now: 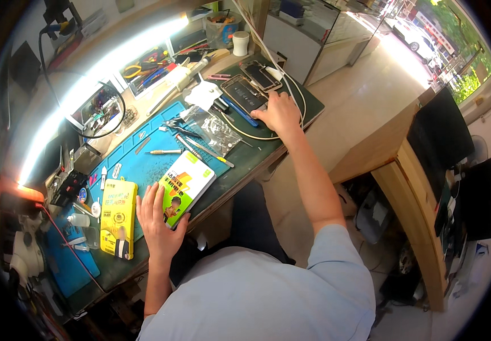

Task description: The person unpacks a new OLED screen, writes on its packaging, and then disassembles a smartphone. They remove the back cover, disconnect the battery, and use a screwdriver to remove screws from the internal frame.

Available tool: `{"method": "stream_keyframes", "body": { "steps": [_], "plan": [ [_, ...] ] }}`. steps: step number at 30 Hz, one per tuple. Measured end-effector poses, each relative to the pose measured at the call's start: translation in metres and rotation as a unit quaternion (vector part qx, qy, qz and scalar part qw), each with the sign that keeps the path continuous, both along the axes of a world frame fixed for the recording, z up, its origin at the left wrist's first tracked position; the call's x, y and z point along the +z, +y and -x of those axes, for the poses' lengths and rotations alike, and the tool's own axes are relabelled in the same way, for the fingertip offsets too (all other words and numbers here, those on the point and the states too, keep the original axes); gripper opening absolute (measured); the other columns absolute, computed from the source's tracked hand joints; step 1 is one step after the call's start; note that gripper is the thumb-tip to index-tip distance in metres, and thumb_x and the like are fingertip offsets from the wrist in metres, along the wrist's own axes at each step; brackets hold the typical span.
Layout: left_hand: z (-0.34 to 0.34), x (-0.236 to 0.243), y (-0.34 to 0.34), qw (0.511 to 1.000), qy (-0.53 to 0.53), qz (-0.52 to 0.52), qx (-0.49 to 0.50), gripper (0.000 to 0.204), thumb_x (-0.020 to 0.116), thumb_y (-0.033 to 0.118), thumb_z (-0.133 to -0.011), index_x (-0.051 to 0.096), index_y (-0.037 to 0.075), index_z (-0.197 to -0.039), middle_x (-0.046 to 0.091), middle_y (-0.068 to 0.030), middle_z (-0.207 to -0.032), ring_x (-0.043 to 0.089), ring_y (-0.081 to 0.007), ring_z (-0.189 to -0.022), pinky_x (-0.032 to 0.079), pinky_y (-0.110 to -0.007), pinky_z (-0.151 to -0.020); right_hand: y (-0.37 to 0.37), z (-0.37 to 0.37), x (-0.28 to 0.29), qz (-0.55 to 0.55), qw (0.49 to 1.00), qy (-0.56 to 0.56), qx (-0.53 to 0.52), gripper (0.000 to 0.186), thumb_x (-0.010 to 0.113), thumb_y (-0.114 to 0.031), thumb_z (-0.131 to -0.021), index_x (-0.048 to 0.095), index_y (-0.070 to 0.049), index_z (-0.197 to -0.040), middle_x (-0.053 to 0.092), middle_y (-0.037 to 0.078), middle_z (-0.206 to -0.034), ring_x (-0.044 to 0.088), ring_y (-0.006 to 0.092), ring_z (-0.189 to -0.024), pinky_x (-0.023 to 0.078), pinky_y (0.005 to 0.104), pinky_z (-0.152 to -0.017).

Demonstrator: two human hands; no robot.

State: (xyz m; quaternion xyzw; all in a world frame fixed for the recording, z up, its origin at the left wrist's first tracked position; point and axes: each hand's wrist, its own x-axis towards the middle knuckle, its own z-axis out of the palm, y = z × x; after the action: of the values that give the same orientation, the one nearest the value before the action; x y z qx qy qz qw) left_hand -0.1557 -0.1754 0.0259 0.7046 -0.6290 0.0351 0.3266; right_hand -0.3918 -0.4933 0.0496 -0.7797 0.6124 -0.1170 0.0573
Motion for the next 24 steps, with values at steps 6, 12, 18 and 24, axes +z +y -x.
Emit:
{"method": "stream_keyframes", "body": {
  "steps": [6, 12, 18, 24],
  "plan": [
    [0.003, -0.008, -0.001, 0.998, 0.009, 0.010, 0.056, 0.083, 0.087, 0.019, -0.073, 0.048, 0.003, -0.144, 0.052, -0.0184, -0.144, 0.046, -0.0386, -0.138, 0.026, -0.057, -0.119, -0.023, 0.012, -0.023, -0.035, 0.974, -0.220, 0.039, 0.058, 0.080, -0.038, -0.081, 0.065, -0.001, -0.123, 0.064, 0.019, -0.121, 0.063, 0.0309, -0.109, 0.050, 0.0383, -0.096],
    [0.002, -0.007, -0.004, 0.999, 0.015, 0.025, 0.042, 0.085, 0.085, 0.032, -0.078, 0.045, -0.001, -0.146, 0.048, -0.0211, -0.147, 0.040, -0.0422, -0.141, 0.025, -0.056, -0.119, -0.022, 0.013, -0.032, -0.136, 0.849, -0.511, 0.005, 0.029, 0.060, -0.018, -0.101, 0.068, 0.003, -0.119, 0.073, 0.008, -0.098, 0.066, 0.0139, -0.075, 0.053, 0.0260, -0.065],
    [0.000, -0.011, -0.003, 0.997, 0.013, 0.062, 0.032, 0.088, 0.075, 0.051, -0.086, 0.041, -0.002, -0.148, 0.046, -0.0207, -0.149, 0.037, -0.0422, -0.143, 0.022, -0.056, -0.121, 0.008, 0.021, -0.008, -0.188, 0.731, -0.656, -0.016, 0.032, 0.056, -0.022, -0.105, 0.064, -0.005, -0.130, 0.070, 0.003, -0.112, 0.067, 0.0113, -0.094, 0.056, 0.0283, -0.076],
    [-0.004, -0.017, 0.002, 0.994, 0.021, 0.097, 0.036, 0.089, 0.069, 0.058, -0.089, 0.040, -0.002, -0.148, 0.047, -0.0185, -0.147, 0.036, -0.0420, -0.143, 0.019, -0.060, -0.121, 0.076, 0.006, 0.025, -0.379, 0.589, -0.710, 0.078, 0.033, 0.055, -0.018, -0.105, 0.059, -0.004, -0.134, 0.069, 0.005, -0.115, 0.070, 0.0158, -0.097, 0.060, 0.0355, -0.084]
  ]
}}
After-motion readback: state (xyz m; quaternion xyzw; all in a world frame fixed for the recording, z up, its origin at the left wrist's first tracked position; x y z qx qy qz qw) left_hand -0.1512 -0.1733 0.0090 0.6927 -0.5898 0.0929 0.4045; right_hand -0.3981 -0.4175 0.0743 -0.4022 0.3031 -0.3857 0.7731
